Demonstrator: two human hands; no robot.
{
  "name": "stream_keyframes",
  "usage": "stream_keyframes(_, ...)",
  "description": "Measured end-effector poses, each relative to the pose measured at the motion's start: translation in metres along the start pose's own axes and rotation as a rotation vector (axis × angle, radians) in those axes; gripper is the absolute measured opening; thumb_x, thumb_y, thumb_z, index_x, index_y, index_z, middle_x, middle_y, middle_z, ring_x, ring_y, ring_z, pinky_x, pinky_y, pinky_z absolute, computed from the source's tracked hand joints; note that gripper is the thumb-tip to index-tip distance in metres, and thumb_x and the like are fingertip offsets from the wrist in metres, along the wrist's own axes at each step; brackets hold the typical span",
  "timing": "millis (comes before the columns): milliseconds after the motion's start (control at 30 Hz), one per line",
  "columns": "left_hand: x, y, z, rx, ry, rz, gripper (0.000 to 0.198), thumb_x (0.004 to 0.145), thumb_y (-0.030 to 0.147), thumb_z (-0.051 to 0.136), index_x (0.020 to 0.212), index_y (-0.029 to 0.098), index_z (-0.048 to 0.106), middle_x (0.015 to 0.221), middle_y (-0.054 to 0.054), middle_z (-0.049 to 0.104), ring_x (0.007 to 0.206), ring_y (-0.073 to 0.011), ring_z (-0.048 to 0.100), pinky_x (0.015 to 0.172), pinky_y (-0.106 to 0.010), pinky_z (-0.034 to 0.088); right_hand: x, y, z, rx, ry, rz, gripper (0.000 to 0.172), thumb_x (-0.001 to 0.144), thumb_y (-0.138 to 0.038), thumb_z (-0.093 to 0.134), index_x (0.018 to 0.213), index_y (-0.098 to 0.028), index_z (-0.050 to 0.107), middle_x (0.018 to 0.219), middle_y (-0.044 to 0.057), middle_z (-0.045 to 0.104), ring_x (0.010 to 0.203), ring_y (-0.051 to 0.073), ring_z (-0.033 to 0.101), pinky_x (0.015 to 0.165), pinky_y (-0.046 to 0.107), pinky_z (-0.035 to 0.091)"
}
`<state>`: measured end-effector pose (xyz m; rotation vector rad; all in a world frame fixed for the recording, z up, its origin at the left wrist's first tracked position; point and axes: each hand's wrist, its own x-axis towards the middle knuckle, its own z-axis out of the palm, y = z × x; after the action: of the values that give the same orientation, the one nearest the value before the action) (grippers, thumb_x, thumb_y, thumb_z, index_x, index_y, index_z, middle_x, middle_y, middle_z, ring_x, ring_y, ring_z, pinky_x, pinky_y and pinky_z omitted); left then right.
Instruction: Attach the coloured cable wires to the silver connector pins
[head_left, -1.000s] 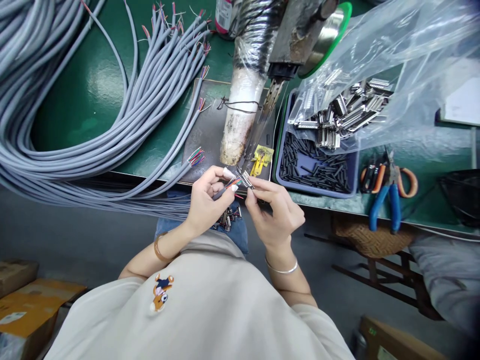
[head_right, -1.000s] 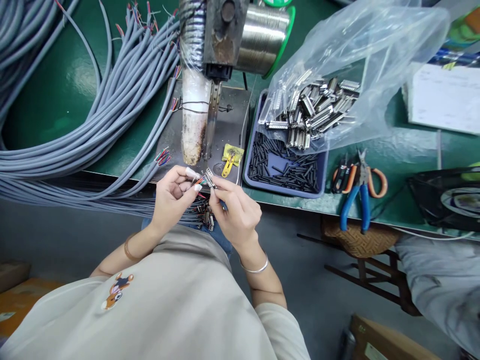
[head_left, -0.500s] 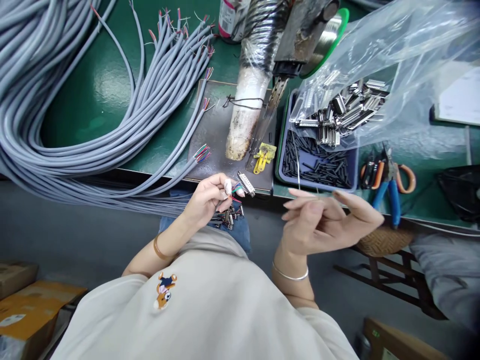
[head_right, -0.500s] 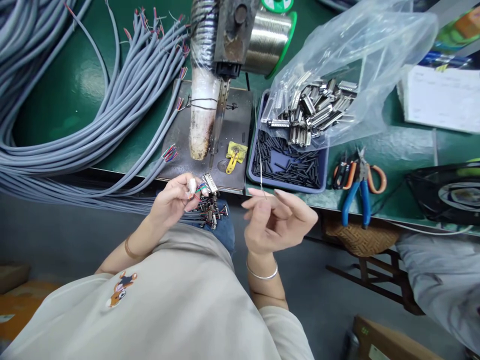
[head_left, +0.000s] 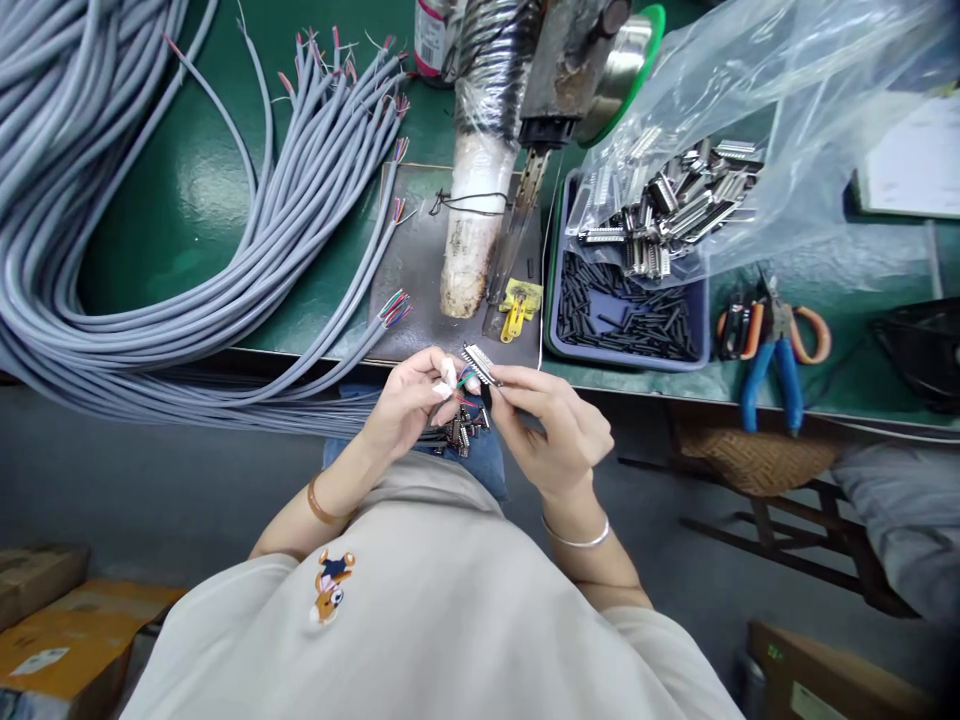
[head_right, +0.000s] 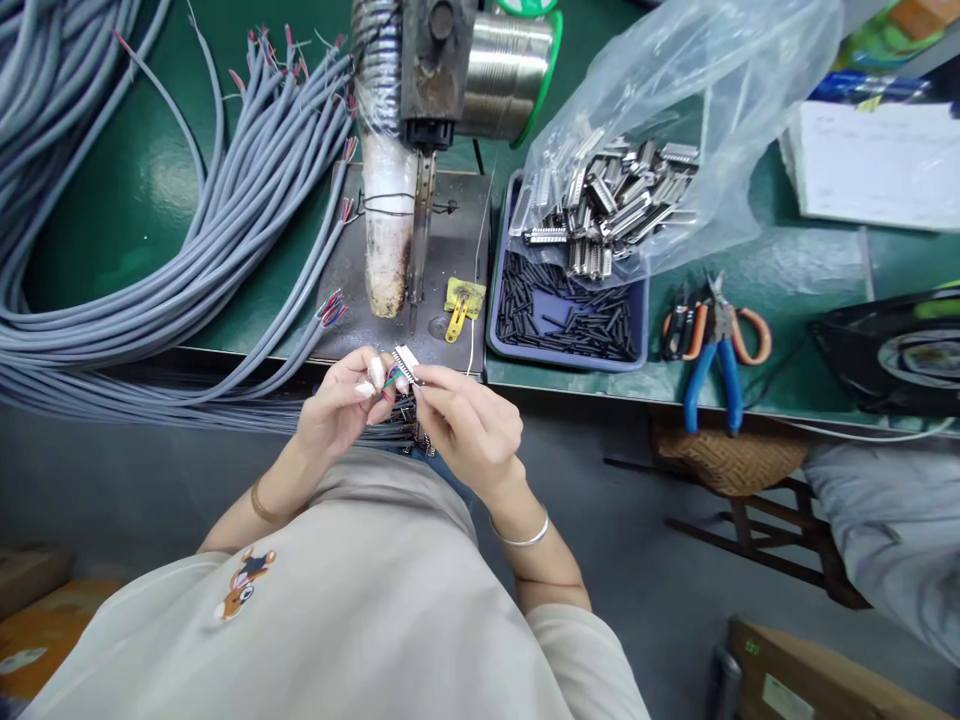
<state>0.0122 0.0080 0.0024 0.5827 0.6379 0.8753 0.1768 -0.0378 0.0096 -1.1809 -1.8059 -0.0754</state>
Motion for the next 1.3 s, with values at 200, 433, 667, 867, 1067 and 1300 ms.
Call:
stream_keyframes(200,0.005,-0.014,0.001,0.231,0.134,0.173,0.032,0.075,0.033,0.086,0.077,0.018,0.059,0.060,0.003,0.064,0.042,-0.0054,0.052,0.043,-0.016,0.041,-0.006,0.008,0.009,0.122,0.031,0.215,0.019,0.089,-0.007,0.072,0.094,-0.024,0.065,0.099,0.004,0.082,0.090,0.017,0.079,0.079,0.029,0.064)
stream_keyframes(433,0.016,-0.010,0.019,0.331,0.295,0.327,0.033,0.074,0.029,0.085,0.071,0.017,0.055,0.076,0.002,0.067,0.041,-0.0004,0.046,0.039,-0.014,0.034,-0.003,0.015,0.014,0.096,0.006,0.179,0.020,0.088,-0.007,0.068,0.088,-0.024,0.059,0.106,0.005,0.081,0.094,0.017,0.079,0.079,0.029,0.064)
stream_keyframes(667,0.021,-0.008,0.024,0.386,0.341,0.413,0.020,0.074,0.017,0.076,0.071,0.017,0.056,0.073,0.004,0.066,0.047,-0.0010,0.046,0.045,-0.014,0.038,0.003,0.017,0.015,0.090,0.008,0.180,0.019,0.090,-0.008,0.068,0.087,-0.025,0.057,0.107,0.006,0.081,0.092,0.018,0.078,0.077,0.031,0.065)
stream_keyframes(867,0.021,-0.006,0.025,0.427,0.371,0.445,0.015,0.072,0.012,0.072,0.071,0.017,0.058,0.071,0.003,0.064,0.055,-0.0035,0.054,0.051,-0.014,0.043,0.005,0.018,0.014,0.110,0.014,0.183,0.020,0.090,-0.008,0.068,0.086,-0.024,0.057,0.104,0.005,0.080,0.091,0.017,0.078,0.077,0.031,0.065)
stream_keyframes(1067,0.021,-0.006,0.023,0.489,0.371,0.438,0.014,0.073,0.013,0.071,0.071,0.018,0.057,0.072,0.004,0.063,0.053,-0.0028,0.049,0.050,-0.015,0.039,0.007,0.020,0.014,0.118,0.020,0.167,0.019,0.090,-0.009,0.068,0.087,-0.024,0.058,0.106,0.005,0.081,0.089,0.018,0.078,0.076,0.031,0.066)
stream_keyframes(1300,0.023,-0.005,0.023,0.496,0.381,0.454,0.018,0.074,0.016,0.073,0.070,0.018,0.056,0.066,0.005,0.056,0.053,-0.0037,0.046,0.050,-0.016,0.038,0.007,0.021,0.015,0.142,0.022,0.188,0.019,0.089,-0.008,0.070,0.090,-0.025,0.060,0.108,0.006,0.080,0.090,0.018,0.078,0.078,0.032,0.066)
